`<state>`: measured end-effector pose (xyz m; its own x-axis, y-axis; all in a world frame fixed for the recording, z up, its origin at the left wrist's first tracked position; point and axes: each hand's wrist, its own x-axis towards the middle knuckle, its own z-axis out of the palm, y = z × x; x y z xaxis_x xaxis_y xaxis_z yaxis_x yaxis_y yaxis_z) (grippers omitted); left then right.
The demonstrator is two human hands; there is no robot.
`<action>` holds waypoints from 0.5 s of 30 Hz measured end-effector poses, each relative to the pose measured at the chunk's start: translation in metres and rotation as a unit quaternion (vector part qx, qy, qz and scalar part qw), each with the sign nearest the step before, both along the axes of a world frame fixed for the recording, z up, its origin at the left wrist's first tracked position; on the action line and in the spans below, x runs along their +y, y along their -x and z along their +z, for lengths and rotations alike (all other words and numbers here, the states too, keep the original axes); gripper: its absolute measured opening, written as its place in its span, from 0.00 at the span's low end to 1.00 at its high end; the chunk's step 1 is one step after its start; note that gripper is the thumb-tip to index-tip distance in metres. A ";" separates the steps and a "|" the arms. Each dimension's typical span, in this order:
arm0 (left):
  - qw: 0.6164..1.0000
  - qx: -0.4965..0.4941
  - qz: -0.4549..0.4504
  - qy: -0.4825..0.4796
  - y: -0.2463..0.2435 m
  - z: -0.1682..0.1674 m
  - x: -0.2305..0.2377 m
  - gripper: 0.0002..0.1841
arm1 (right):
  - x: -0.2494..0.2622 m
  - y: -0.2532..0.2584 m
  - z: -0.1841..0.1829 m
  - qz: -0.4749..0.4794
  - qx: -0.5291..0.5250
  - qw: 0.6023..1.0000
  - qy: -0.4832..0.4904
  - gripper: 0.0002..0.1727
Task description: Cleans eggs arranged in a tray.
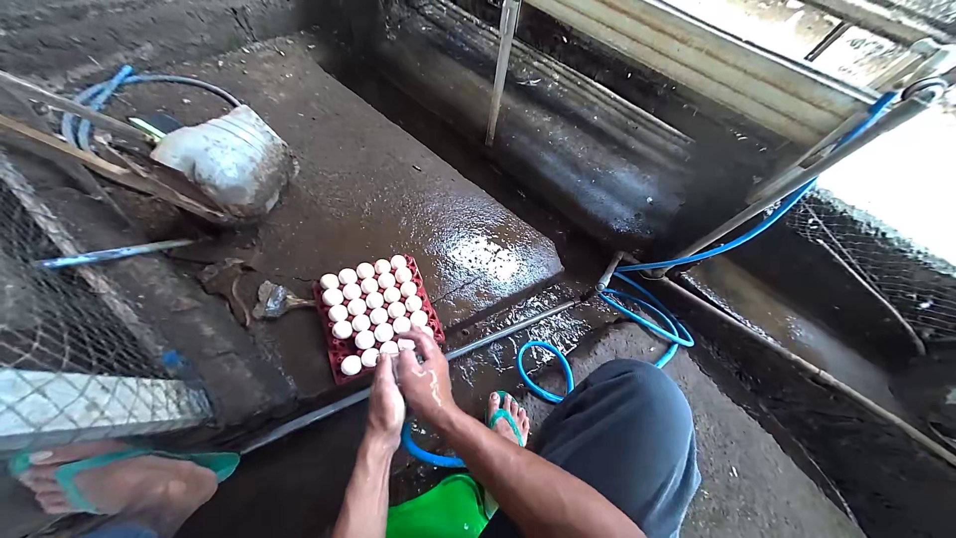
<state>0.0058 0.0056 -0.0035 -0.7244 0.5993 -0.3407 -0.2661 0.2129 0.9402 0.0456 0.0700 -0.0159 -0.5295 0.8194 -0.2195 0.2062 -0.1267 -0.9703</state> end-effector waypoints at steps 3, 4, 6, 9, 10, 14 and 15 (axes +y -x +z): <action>1.000 -0.025 -0.010 -0.008 -0.005 -0.010 0.003 0.26 | 0.028 0.003 -0.009 -0.022 -0.056 0.988 0.143 0.27; 0.999 -0.036 -0.013 -0.013 -0.006 -0.011 0.004 0.25 | 0.030 0.003 -0.007 -0.035 -0.058 0.985 0.160 0.26; 0.997 -0.069 0.000 -0.038 -0.003 -0.015 0.007 0.22 | 0.026 0.002 0.002 -0.040 -0.042 0.992 0.116 0.25; 0.994 -0.083 0.041 -0.065 0.003 -0.017 0.007 0.20 | 0.006 0.003 0.017 0.031 -0.022 0.999 -0.035 0.23; 0.994 -0.076 0.037 -0.065 0.003 -0.014 0.005 0.22 | -0.001 0.003 0.017 0.045 -0.019 0.996 -0.079 0.23; 0.997 -0.069 -0.006 -0.018 -0.004 -0.007 0.006 0.32 | 0.014 0.000 0.003 -0.004 -0.022 1.000 0.020 0.25; 0.998 -0.060 0.001 0.005 -0.009 -0.007 0.009 0.32 | 0.020 -0.001 0.000 -0.026 -0.031 0.997 0.060 0.26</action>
<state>0.0153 0.0143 -0.0101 -0.6794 0.5933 -0.4317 -0.3773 0.2222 0.8991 0.0466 0.0895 -0.0155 -0.4688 0.8111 -0.3497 0.2559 -0.2542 -0.9327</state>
